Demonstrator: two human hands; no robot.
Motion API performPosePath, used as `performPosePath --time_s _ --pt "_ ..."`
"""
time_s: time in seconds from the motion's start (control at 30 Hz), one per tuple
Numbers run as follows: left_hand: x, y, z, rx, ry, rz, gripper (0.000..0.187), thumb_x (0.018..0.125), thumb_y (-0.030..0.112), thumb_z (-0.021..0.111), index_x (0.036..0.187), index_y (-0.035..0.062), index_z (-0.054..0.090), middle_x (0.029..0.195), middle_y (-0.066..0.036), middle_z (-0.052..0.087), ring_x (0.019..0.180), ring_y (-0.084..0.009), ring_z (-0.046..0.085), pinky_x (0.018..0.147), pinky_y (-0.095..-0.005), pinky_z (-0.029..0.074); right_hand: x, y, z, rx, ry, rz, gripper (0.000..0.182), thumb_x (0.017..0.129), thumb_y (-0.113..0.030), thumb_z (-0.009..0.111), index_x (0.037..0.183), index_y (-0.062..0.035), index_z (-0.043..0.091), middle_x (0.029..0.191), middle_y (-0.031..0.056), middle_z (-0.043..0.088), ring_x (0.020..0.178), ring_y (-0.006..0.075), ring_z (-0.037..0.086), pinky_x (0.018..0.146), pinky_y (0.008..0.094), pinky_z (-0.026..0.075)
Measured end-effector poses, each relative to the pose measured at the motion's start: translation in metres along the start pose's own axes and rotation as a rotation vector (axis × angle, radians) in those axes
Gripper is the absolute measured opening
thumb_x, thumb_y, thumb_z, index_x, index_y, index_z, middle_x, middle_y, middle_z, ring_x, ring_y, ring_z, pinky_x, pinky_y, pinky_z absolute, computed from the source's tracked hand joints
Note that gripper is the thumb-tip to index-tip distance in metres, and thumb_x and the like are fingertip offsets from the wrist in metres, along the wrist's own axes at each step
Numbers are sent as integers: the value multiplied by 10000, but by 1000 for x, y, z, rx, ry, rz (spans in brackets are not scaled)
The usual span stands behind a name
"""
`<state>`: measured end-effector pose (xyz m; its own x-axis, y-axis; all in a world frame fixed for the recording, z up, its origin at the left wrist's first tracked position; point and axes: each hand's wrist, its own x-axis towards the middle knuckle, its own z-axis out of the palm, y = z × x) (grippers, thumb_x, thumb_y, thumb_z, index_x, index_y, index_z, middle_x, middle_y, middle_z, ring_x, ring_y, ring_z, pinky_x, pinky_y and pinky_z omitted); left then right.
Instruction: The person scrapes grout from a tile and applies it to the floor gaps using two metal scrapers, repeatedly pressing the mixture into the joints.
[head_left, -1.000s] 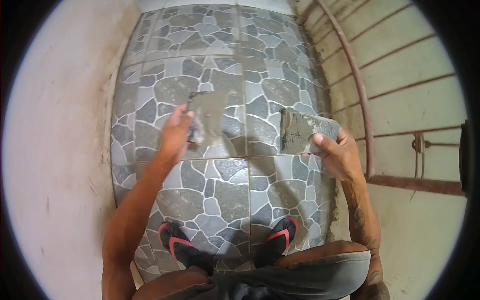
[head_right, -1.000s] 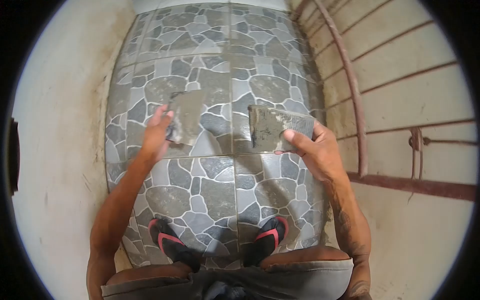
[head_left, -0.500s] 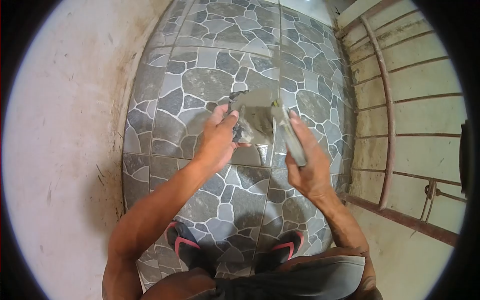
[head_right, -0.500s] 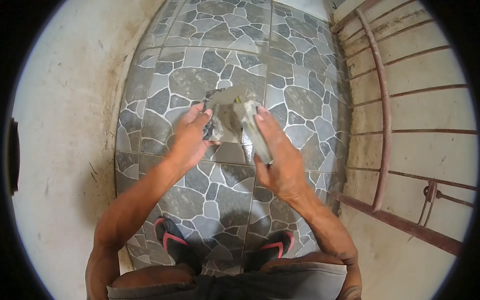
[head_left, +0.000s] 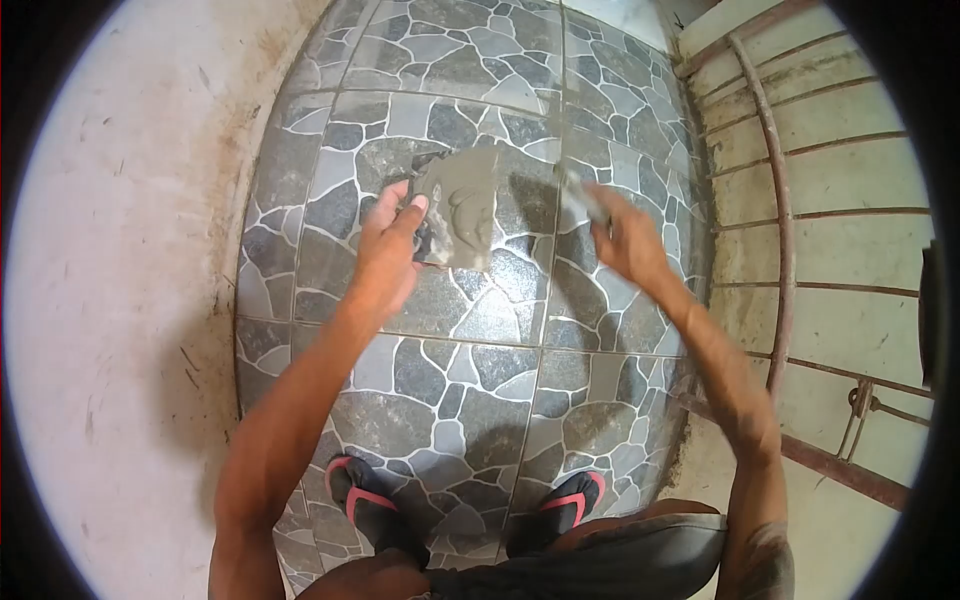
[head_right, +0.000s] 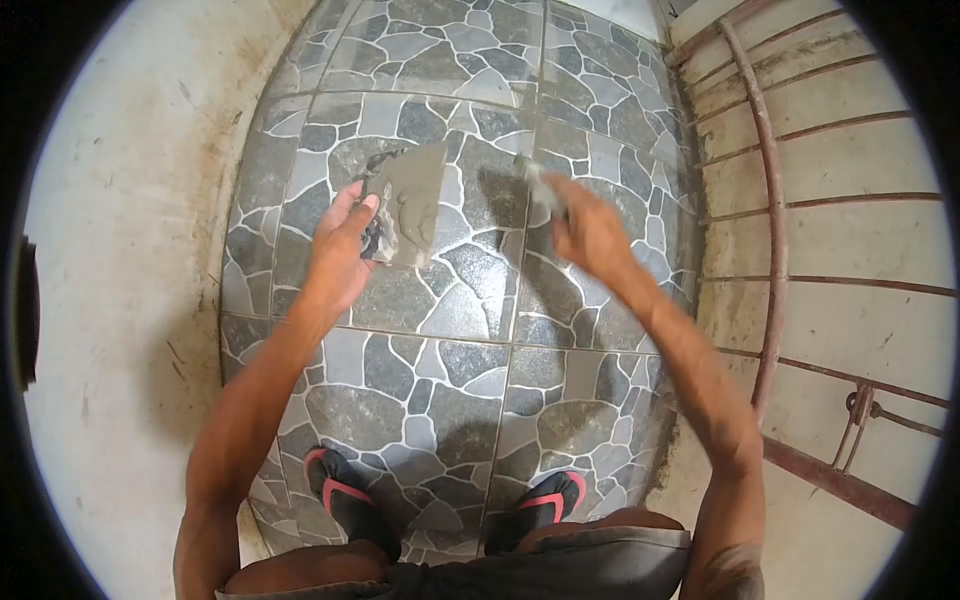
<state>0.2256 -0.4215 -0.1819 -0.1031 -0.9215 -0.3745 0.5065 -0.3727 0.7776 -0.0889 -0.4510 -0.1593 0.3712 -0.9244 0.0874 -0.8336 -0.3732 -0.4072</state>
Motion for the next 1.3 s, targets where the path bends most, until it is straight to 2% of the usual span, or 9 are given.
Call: performPosePath --time_s 0.17,0.33,0.47,0.57,0.67,0.77,1.0,1.07,1.3 --pt "39 -36 -59 274 -29 -7 381 1017 176 515 1365 33 461 1128 -46 619 959 -106 604 803 -272 516 147 49 -15 -202 -155 57 437 846 -226 589 1248 -57 614 933 268 673 940 442 645 817 459 515" --pt "44 -55 -81 313 18 21 430 1005 170 534 1399 24 443 1144 -60 615 946 -101 594 791 -267 501 250 91 13 -251 -139 -202 383 725 -198 614 1066 -38 680 945 265 682 910 422 657 821 471 516" --pt "45 -54 -83 313 49 -32 431 1007 178 538 1390 0 447 1145 -72 609 1004 -114 576 863 -262 473 281 102 35 -350 -279 -144 367 697 -192 645 1016 -13 679 951 257 686 923 411 659 827 455 522" --pt "51 -60 -88 351 94 -2 398 1006 163 537 1367 6 477 884 9 603 740 -29 511 648 -201 420 282 113 47 -371 -220 -224 356 687 -174 648 1010 -29 683 941 250 686 903 410 662 810 453 531" --pt "54 -62 -84 225 54 -11 382 1006 168 537 1353 14 495 865 24 580 725 -33 490 635 -198 409 258 96 41 -309 -229 -232 351 678 -155 653 1006 -33 682 925 247 684 881 414 662 786 454 536" --pt "54 -50 -83 390 1 -35 404 1016 163 517 1382 2 461 1172 -55 615 1030 -103 565 890 -254 462 238 103 48 -354 -232 -172 359 678 -157 661 1014 -33 683 917 247 680 884 414 661 775 438 542" --pt "57 -77 -99 206 77 67 399 994 169 555 1347 -9 498 975 -15 598 855 -80 522 768 -244 441 243 98 1 -146 -417 -157 449 727 -215 665 1130 -17 670 1043 208 702 934 341 674 833 375 529" --pt "48 -81 -102 215 68 64 425 987 185 561 1348 -29 492 1023 -37 595 902 -91 523 807 -242 440 224 98 -18 383 -374 117 423 787 -237 690 1127 15 678 986 94 701 910 164 629 823 332 514" --pt "59 -71 -99 426 64 34 387 1006 173 531 1358 23 475 1113 -50 624 953 -103 591 805 -263 498 93 54 -13 582 -224 381 408 836 -180 748 1196 -12 652 1004 39 691 891 144 617 845 296 484"
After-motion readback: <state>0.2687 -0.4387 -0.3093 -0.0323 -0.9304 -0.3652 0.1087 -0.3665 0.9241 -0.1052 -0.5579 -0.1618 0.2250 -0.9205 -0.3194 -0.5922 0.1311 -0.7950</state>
